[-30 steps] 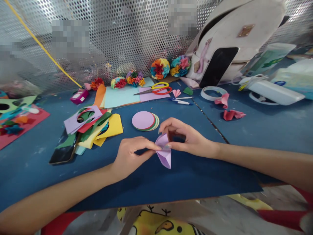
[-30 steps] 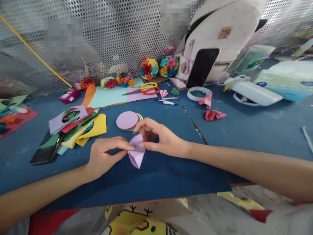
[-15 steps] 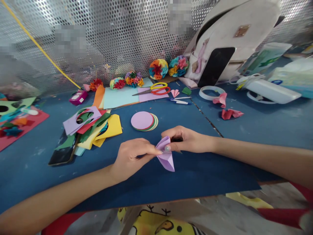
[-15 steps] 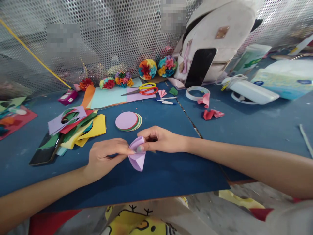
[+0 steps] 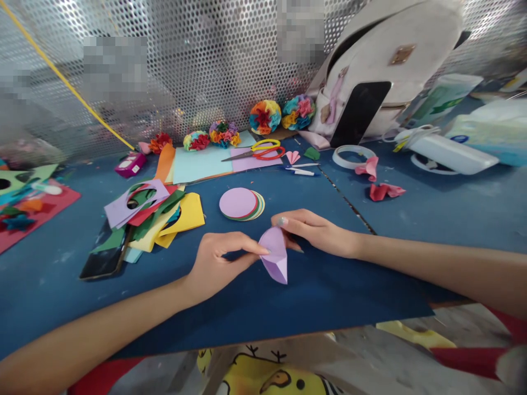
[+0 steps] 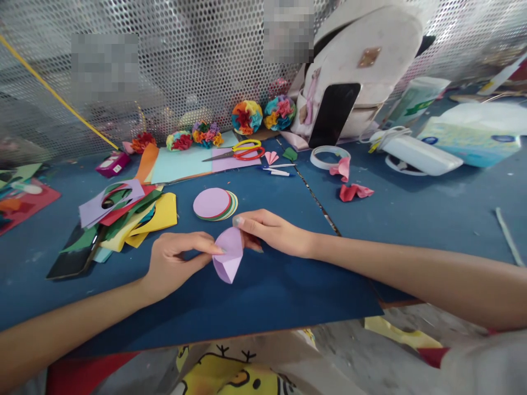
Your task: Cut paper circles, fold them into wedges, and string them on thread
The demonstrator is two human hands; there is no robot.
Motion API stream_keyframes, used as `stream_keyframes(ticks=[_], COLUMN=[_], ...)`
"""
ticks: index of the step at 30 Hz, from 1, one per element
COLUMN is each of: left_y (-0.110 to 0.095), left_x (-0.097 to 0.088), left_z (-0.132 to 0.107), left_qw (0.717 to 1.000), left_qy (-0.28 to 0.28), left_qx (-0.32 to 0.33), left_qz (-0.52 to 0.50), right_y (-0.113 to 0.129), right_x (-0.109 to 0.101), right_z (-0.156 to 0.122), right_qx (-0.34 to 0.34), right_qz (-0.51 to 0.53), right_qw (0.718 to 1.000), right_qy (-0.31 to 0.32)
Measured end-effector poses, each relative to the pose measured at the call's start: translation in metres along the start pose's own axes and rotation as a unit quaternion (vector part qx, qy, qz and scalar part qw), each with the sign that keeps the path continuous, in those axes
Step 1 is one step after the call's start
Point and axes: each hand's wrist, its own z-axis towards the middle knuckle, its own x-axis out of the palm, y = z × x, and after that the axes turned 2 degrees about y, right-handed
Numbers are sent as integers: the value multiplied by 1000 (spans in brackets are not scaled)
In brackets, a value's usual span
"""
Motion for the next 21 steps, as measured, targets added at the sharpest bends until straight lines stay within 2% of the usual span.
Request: stream_keyframes(ticks=[5, 13, 21], left_y=[0, 1, 0], left_x=[1, 1, 1], left_z=[0, -1, 0], left_qw=[999, 999, 999], left_qy=[-32, -47, -33], left_qx=[-24, -20, -25], left_qz=[7, 0, -3], right_y=[-2, -6, -6], right_x=[0, -2, 1], right_z=[2, 3, 2], right_qx=[-5, 30, 6], right_qz=[18, 9, -19], right_qw=[999, 999, 999], right_qy=[39, 33, 25])
